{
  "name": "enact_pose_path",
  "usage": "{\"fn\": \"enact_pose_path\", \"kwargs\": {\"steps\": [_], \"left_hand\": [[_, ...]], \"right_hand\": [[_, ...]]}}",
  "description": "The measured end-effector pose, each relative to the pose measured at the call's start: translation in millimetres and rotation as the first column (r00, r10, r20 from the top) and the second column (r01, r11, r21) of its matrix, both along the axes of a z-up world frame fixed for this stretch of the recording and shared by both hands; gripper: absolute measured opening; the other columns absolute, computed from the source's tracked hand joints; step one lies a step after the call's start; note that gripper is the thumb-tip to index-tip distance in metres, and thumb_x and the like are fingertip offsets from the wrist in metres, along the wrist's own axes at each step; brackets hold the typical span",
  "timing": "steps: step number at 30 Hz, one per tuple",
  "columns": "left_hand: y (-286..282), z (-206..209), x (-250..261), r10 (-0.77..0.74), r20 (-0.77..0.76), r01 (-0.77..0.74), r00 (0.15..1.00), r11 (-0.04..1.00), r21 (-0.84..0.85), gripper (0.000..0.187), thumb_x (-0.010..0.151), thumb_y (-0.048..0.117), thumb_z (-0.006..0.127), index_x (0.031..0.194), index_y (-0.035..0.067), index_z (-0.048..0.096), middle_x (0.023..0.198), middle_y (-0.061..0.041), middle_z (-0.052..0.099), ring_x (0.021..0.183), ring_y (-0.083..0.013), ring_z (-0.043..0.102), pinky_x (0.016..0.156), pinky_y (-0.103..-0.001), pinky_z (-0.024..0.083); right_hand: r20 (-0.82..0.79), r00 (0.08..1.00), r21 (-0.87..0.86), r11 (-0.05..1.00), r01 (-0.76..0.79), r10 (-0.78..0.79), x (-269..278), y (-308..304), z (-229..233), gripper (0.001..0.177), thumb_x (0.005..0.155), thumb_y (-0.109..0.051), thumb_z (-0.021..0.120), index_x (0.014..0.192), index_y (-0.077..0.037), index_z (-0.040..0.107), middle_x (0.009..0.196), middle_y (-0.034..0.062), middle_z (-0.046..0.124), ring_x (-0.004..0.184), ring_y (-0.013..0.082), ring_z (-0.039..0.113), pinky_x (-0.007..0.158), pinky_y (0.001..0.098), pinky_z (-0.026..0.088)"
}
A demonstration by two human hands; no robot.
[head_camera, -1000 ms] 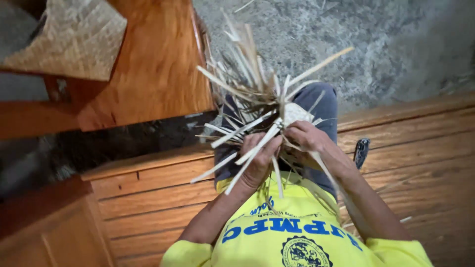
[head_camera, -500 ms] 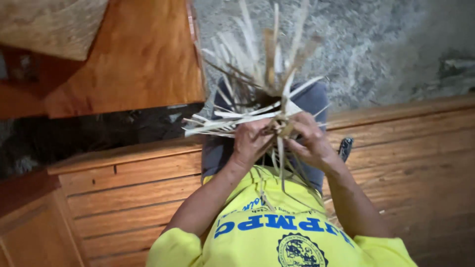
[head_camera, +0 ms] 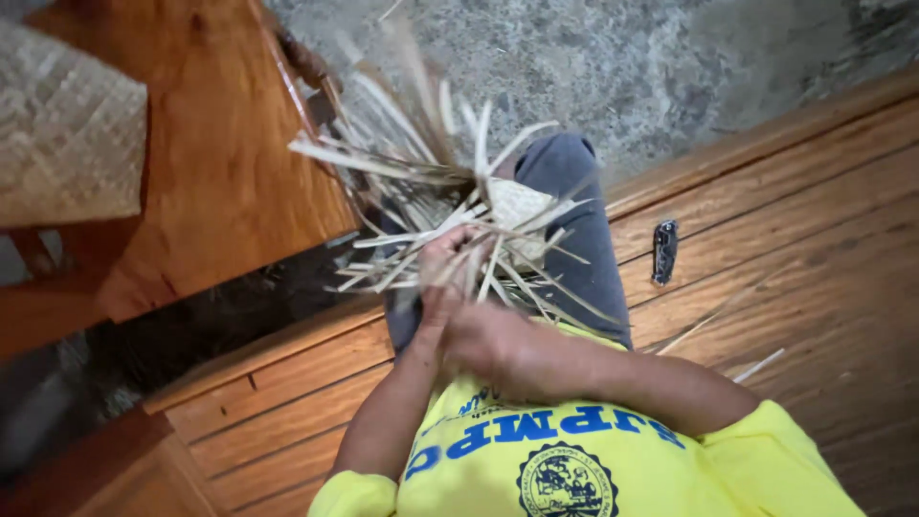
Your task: Weaving thin strips of material to form a basket structure
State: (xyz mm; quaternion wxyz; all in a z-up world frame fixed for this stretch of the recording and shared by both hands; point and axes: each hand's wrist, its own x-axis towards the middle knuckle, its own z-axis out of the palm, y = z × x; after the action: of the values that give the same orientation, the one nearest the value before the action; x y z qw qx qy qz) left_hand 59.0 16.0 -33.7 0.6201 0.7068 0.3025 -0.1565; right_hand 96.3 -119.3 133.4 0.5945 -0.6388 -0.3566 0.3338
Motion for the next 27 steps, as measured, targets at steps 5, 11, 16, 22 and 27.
{"fn": "enact_pose_path", "kwargs": {"steps": [5,11,16,22,27], "left_hand": [[19,11,3,-0.026,-0.104,0.032,0.994,0.998,0.055,0.031,0.077,0.046,0.083,0.086,0.016,0.08,0.072,-0.014,0.074,0.074,-0.0274,0.073,0.072,-0.038,0.056],[26,7,12,-0.116,-0.153,0.127,0.981,0.99,0.064,0.036,0.086,0.044,0.074,0.092,0.009,0.081,0.092,-0.021,0.075,0.094,-0.0374,0.073,0.087,-0.049,0.054],[17,44,7,0.021,-0.273,-0.019,0.962,1.0,0.01,0.055,0.084,0.059,0.069,0.095,0.006,0.079,0.103,-0.02,0.072,0.109,-0.0328,0.064,0.103,-0.047,0.046],[47,29,-16,-0.225,-0.046,0.221,0.973,0.972,-0.076,0.036,0.082,0.045,0.074,0.091,0.011,0.077,0.098,-0.016,0.073,0.102,-0.031,0.068,0.099,-0.047,0.05],[52,47,-21,-0.066,0.118,0.092,0.991,0.967,-0.236,0.015,0.083,0.013,0.085,0.086,0.002,0.074,0.081,-0.01,0.073,0.077,-0.016,0.067,0.074,-0.029,0.056]], "right_hand": [[0.113,0.981,0.225,0.958,-0.179,0.157,25,-12,9,0.029,0.096,-0.005,0.045,0.107,0.0,0.071,0.09,0.0144,0.066,0.087,0.0299,0.066,0.081,0.0446,0.059],[0.571,0.787,-0.006,0.957,0.292,-0.236,44,-33,-131,0.015,0.098,-0.024,0.07,0.108,-0.015,0.076,0.095,0.0104,0.066,0.083,0.0336,0.066,0.075,0.0433,0.055],[0.486,0.813,0.017,0.934,0.357,-0.32,29,-28,-150,0.017,0.097,-0.027,0.073,0.109,-0.017,0.078,0.094,0.0067,0.067,0.084,0.03,0.068,0.075,0.0406,0.055],[0.447,0.823,0.0,0.92,0.393,-0.351,29,-29,-148,0.017,0.096,-0.024,0.074,0.108,-0.013,0.076,0.094,0.0089,0.068,0.085,0.0318,0.069,0.075,0.0415,0.055],[0.442,0.818,-0.027,0.906,0.422,-0.367,22,-33,-141,0.021,0.097,-0.024,0.072,0.115,-0.013,0.073,0.102,0.0124,0.066,0.089,0.0371,0.07,0.077,0.0451,0.057]]}}
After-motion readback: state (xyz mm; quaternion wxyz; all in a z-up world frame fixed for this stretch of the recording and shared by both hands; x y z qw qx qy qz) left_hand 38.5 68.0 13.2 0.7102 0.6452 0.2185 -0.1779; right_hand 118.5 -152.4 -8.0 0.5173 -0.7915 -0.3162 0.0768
